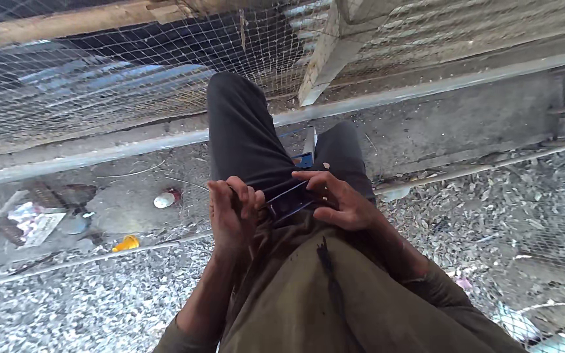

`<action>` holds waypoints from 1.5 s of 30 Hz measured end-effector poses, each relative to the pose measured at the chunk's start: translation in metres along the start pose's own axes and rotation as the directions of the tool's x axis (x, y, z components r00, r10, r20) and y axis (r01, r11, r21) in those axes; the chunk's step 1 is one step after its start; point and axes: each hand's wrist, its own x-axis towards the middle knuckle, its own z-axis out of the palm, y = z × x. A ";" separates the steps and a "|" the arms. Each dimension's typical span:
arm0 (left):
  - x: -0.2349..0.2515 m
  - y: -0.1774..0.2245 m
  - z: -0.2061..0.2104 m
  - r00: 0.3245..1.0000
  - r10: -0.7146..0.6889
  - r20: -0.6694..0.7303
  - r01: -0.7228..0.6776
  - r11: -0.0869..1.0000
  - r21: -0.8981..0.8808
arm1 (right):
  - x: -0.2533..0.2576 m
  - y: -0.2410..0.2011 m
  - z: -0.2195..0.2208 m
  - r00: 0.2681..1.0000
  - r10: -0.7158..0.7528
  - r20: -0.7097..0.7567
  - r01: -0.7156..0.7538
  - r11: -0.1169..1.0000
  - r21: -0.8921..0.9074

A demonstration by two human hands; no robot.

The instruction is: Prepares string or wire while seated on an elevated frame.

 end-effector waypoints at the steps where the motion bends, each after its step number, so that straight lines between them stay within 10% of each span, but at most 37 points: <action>1: 0.001 0.000 0.001 1.000 -0.008 -0.015 0.008 1.000 -0.024 | 0.001 0.001 0.000 1.000 -0.002 -0.006 0.002 0.999 -0.033; 7: 0.005 0.004 -0.009 0.996 0.017 -0.089 -0.017 1.000 -0.005 | 0.003 0.010 0.005 0.987 0.021 -0.157 -0.038 0.994 -0.105; 13: 0.015 0.040 -0.073 0.926 0.238 -0.292 -0.173 0.957 0.233 | -0.001 0.011 -0.021 0.887 0.154 -0.436 -0.063 0.974 0.215; 21: 0.026 0.093 -0.116 0.753 0.445 -0.484 -0.329 0.893 0.308 | -0.002 0.023 -0.070 0.420 0.410 -0.809 0.045 0.881 0.470; 27: 0.029 0.070 -0.091 0.852 0.274 -0.446 -0.166 0.949 0.266 | -0.023 0.043 -0.097 0.168 0.597 -0.784 -0.118 0.802 0.586; 32: 0.034 0.049 -0.052 0.959 0.123 -0.254 -0.073 0.978 0.196 | -0.042 0.054 -0.104 -0.068 0.622 -0.780 0.242 0.769 0.592; 35: 0.038 0.036 -0.020 0.973 0.050 -0.224 -0.015 0.988 0.156 | -0.032 0.046 -0.087 0.057 0.616 -0.786 0.180 0.768 0.615; 40: 0.049 0.016 0.013 0.993 0.038 -0.110 -0.027 0.995 0.100 | 0.008 0.019 -0.014 0.790 0.295 -0.537 -0.047 0.903 0.427; 45: 0.044 0.002 0.002 0.995 0.013 0.101 -0.027 0.990 0.141 | 0.051 -0.032 0.033 0.879 0.380 -0.287 -0.122 0.762 0.637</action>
